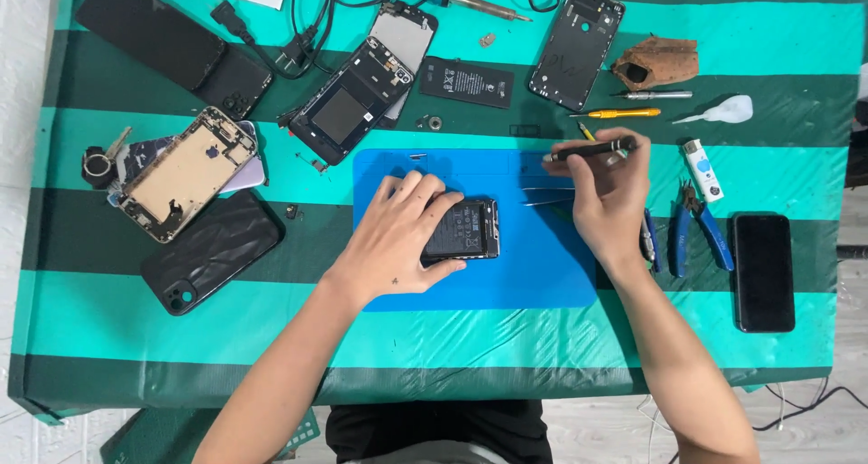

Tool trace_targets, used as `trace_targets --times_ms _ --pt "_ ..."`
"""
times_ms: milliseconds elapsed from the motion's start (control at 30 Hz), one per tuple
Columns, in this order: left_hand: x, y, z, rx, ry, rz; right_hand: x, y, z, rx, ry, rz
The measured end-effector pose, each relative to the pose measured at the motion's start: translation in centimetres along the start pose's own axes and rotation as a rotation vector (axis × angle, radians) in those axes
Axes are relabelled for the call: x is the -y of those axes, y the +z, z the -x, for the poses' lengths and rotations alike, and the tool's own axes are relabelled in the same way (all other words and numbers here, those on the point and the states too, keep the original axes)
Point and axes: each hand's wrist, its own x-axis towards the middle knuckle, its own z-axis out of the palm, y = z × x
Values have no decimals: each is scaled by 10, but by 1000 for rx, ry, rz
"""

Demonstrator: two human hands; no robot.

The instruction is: Disassembling and repairing internal components of a mobile phone using precision tools like a screwdriver and tweezers.

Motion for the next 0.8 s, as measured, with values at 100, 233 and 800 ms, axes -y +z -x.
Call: trace_targets --times_ms 100,233,800 --pt "0 -2 1 9 -1 -7 7 0 4 15 -2 69" --pt "-3 -4 1 -8 8 -17 5 3 3 22 17 66" --pt "-39 22 -4 -582 -128 807 0 2 14 -98 335 -642"
